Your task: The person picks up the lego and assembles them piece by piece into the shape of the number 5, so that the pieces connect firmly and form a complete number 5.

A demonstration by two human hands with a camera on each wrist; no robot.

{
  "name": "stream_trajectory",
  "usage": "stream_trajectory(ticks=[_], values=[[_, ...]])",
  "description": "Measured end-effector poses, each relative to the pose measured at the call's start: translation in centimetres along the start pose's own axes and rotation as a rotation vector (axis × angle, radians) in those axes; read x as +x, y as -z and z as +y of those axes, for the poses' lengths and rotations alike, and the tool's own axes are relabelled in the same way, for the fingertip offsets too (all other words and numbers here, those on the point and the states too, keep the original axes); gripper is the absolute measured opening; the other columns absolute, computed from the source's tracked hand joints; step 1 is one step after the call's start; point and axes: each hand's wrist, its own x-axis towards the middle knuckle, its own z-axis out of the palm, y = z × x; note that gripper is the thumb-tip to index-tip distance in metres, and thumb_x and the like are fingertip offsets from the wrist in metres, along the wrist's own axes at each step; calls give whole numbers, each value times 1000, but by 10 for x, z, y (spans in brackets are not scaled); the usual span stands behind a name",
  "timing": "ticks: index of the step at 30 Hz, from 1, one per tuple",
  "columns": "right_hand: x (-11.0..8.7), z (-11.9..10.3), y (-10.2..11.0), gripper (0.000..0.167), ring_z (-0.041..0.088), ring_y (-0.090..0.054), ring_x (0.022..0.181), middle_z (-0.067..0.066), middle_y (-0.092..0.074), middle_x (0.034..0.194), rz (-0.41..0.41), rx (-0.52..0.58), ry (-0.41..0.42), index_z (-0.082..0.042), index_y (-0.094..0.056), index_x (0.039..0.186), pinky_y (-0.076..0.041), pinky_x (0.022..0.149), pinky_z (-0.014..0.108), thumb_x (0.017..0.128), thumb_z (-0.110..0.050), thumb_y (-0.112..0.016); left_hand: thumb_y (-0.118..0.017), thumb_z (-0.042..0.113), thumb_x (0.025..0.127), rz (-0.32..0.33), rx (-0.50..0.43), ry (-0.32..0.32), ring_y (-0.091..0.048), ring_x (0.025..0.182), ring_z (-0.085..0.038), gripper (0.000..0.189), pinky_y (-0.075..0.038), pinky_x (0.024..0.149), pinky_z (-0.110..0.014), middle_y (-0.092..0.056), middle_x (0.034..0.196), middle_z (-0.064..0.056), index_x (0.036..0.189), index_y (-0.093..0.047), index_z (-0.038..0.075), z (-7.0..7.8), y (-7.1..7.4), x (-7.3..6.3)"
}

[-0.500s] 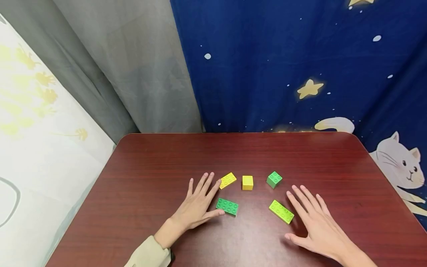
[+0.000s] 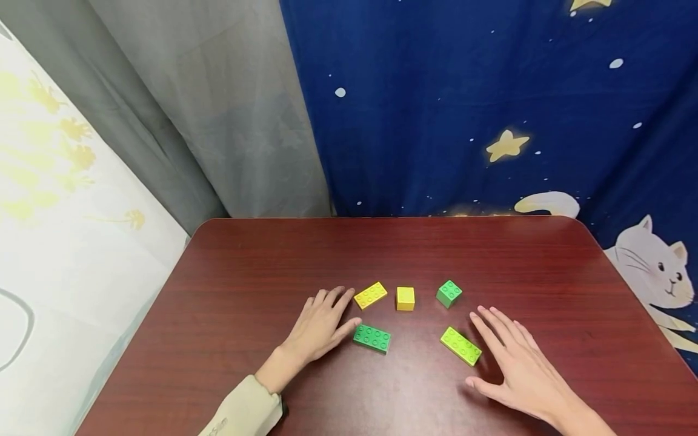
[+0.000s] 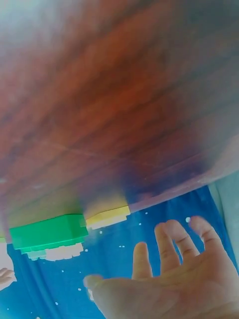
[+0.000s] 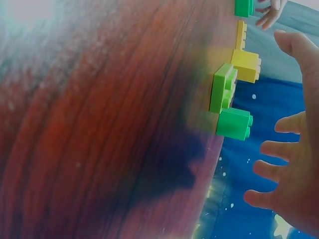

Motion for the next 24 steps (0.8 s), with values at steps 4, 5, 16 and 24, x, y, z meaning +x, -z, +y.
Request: stream_trajectory(ticks=[4,5,16,24], values=[[0,0,-1,97,31,-27,132,13,-35,143,1,3,-13,-9,-37,143,-19,105,49,67,-60,-72,-46,50,94,17,-9,13,-49,103,-24,56,-42,77,-39,-54,122,-8,135,-50,11,-2,-1,7],[0,0,-1,97,31,-27,132,13,-36,142,0,3,-14,-9,-37,142,-19,105,49,68,-60,-72,-48,49,93,21,-11,15,-50,101,-24,55,-42,76,-39,-56,119,-8,133,-52,11,-2,-2,9],[1,2,-3,92,27,-41,116,10,-46,130,45,25,6,-5,-45,136,-33,89,46,65,-55,-76,-67,43,84,48,-48,15,-51,87,-18,44,-41,68,-35,-60,99,-1,117,-64,13,-6,-8,23],[1,-1,-6,85,16,-45,108,1,-49,124,42,30,-22,-5,-52,131,-37,83,35,66,-55,-76,-72,42,80,3,-110,30,-51,87,-17,45,-44,67,-35,-58,97,0,114,-65,14,-6,-13,31]])
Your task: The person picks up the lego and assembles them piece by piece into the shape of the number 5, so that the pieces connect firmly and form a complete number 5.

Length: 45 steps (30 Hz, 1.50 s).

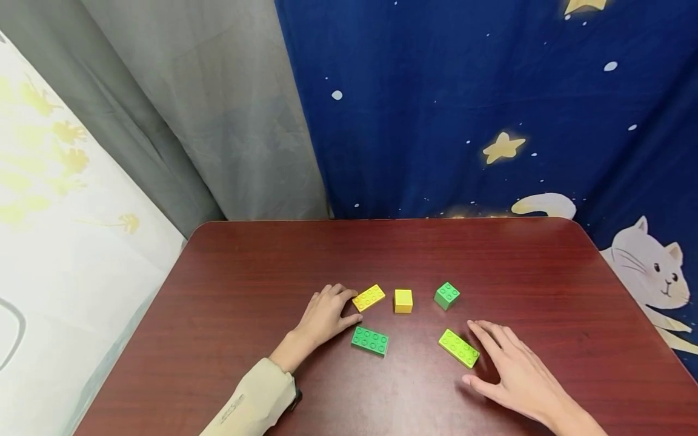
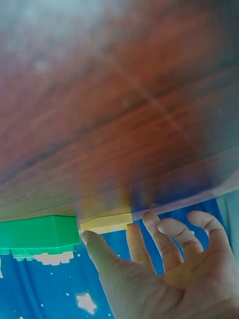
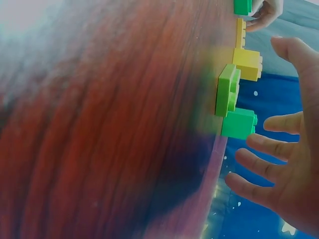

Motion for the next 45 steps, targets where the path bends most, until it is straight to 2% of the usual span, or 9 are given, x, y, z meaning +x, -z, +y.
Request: stream_trajectory(ticks=[8,12,17,20,26,32,38,45], values=[[8,-6,-2,78,13,-46,107,-2,-49,121,-46,38,-33,-9,-52,130,-44,82,39,70,-53,-74,-72,37,81,-33,16,-18,-49,83,-15,36,-45,61,-29,-56,99,1,109,-67,15,-3,-2,9],[14,-8,-3,74,14,-48,106,-1,-50,120,-48,49,-10,-9,-52,130,-46,81,41,73,-51,-73,-71,35,82,-45,26,-34,-49,80,-15,34,-45,58,-29,-55,97,1,110,-66,16,-4,-2,11],[23,-7,-1,71,15,-48,106,-1,-50,120,-27,43,24,-8,-53,128,-47,79,41,74,-49,-73,-70,33,83,-62,-8,-37,-50,81,-16,34,-45,58,-29,-53,99,0,113,-66,17,-4,-1,13],[31,-6,1,69,15,-47,107,-1,-50,120,2,53,28,-8,-55,126,-47,78,41,73,-47,-75,-70,33,84,-64,-23,-43,-49,81,-16,34,-44,58,-28,-53,100,-1,113,-66,16,-5,-1,14],[45,-10,-1,63,15,-50,104,-3,-53,114,45,87,-10,-11,-58,121,-50,70,40,69,-41,-78,-71,30,83,-79,-58,-59,-48,85,-17,34,-45,64,-28,-53,103,-1,114,-67,18,-7,-3,14],[58,-16,-9,54,19,-55,98,1,-59,106,77,122,6,-7,-62,114,-48,77,40,69,-32,-78,-74,28,81,-101,-144,-72,-45,87,-18,34,-43,73,-31,-52,104,-1,113,-68,19,-11,-4,16],[76,-25,-17,54,22,-59,99,6,-61,111,44,152,-29,-4,-61,117,-50,76,41,72,-29,-78,-75,26,80,-120,-202,-78,-43,84,-18,35,-39,74,-32,-51,103,-2,114,-68,18,-14,-3,19],[95,-34,-27,55,17,-58,82,8,-60,109,-10,179,-37,-2,-58,120,-50,68,36,74,-26,-77,-75,26,80,-128,-229,-73,-43,86,-17,36,-39,77,-32,-51,104,-1,114,-68,19,-15,-4,19]])
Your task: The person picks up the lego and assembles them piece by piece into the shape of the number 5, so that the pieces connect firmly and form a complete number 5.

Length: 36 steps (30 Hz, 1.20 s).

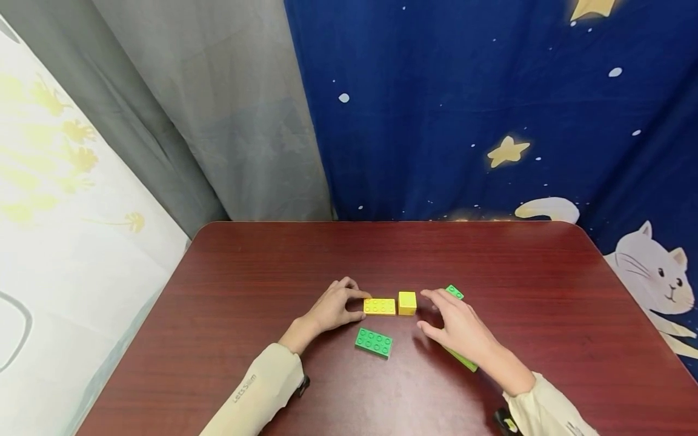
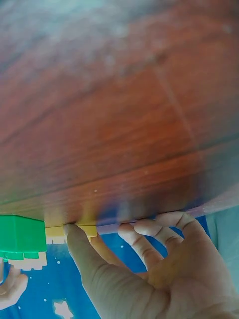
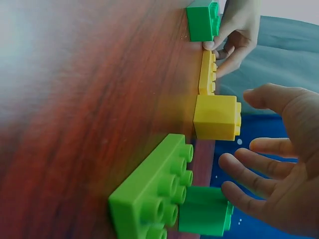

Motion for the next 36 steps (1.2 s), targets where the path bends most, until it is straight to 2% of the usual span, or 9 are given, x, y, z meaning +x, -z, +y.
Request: stream_trajectory(ticks=[3,9,12,17,22,27,36], values=[[8,-1,-4,56,17,-55,80,8,-59,106,-40,-11,-11,-2,-57,120,-49,67,34,74,-25,-77,-75,26,80,2,-7,-3,-43,86,-17,36,-39,79,-33,-50,103,-1,114,-68,19,-1,-1,0],[21,-4,-13,54,17,-63,75,12,-63,105,-91,29,-96,0,-57,118,-51,64,34,72,-17,-79,-75,27,80,-7,-16,6,-43,87,-16,35,-40,78,-32,-49,102,1,114,-68,20,0,0,1],[25,-4,-18,49,15,-61,71,10,-62,96,-92,56,-126,1,-58,115,-50,62,32,72,-12,-77,-75,27,80,-11,-18,16,-43,87,-15,35,-40,77,-31,-49,102,1,114,-68,20,1,0,1],[29,-3,-26,38,12,-48,66,2,-53,81,-86,45,-158,-2,-59,105,-42,57,29,71,-6,-73,-74,28,80,-20,-22,34,-45,89,-16,35,-42,78,-32,-49,105,1,114,-68,21,4,1,0],[31,-1,-29,34,13,-53,68,3,-54,83,-106,73,-183,-4,-58,102,-44,59,29,72,-7,-72,-75,29,79,-22,-23,54,-45,89,-15,35,-42,78,-32,-49,104,2,113,-69,22,3,2,0],[33,-2,-26,34,13,-56,65,4,-55,86,-89,119,-214,-4,-58,102,-45,57,29,72,-6,-73,-75,28,79,-13,-35,56,-45,88,-15,35,-42,78,-32,-49,103,2,113,-69,22,2,2,2],[36,-6,-27,35,10,-46,62,2,-54,80,-51,119,-210,-6,-60,103,-41,55,28,71,-11,-73,-75,29,79,-24,-45,70,-45,89,-15,34,-42,78,-31,-48,104,3,112,-69,24,-1,-1,3]])
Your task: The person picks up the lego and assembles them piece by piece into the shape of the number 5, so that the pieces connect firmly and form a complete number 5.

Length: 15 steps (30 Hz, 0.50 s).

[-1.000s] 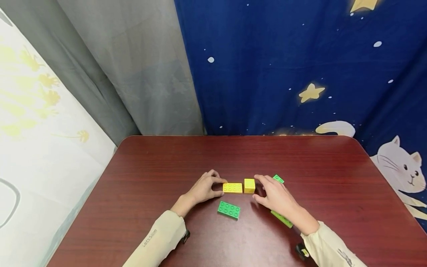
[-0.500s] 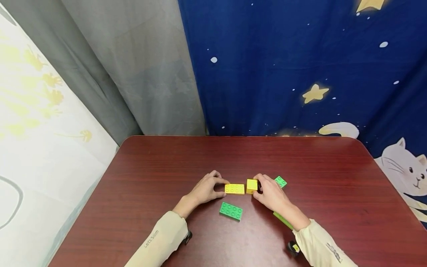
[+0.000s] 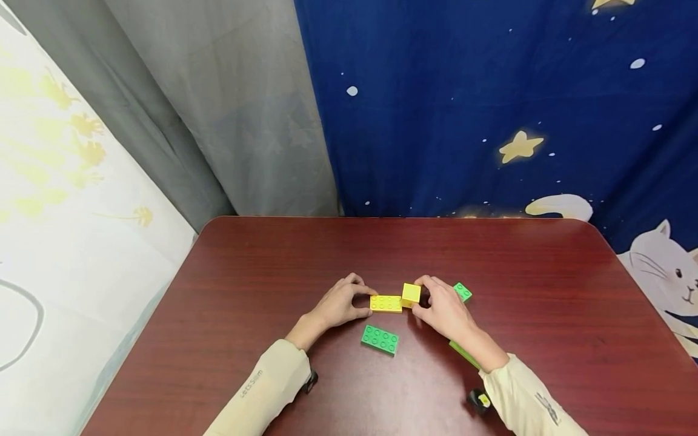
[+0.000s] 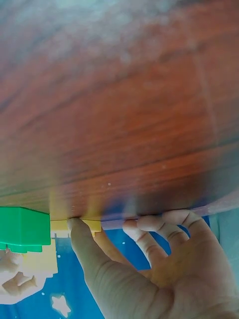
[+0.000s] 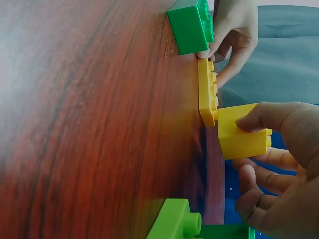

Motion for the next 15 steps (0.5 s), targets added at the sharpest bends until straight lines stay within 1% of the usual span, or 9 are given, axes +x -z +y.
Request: stream_trajectory(ticks=[6,12,15], values=[[3,-2,-1,33,8,-45,58,1,-57,83,7,29,15,-9,-62,101,-40,54,27,71,-11,-75,-75,28,79,-3,7,-9,-45,88,-15,34,-42,78,-31,-48,103,3,112,-69,24,2,1,1],[7,-7,-2,34,4,-45,49,-1,-56,80,-28,112,37,-10,-62,103,-40,51,26,72,-12,-75,-76,28,78,7,13,-2,-46,87,-14,33,-42,77,-30,-48,102,3,111,-70,24,1,1,0],[8,-8,-4,34,3,-45,47,-2,-57,82,-42,132,45,-10,-63,103,-40,50,25,72,-12,-76,-75,28,78,11,6,-4,-46,87,-14,33,-42,76,-30,-48,102,3,111,-70,24,0,0,-1]])
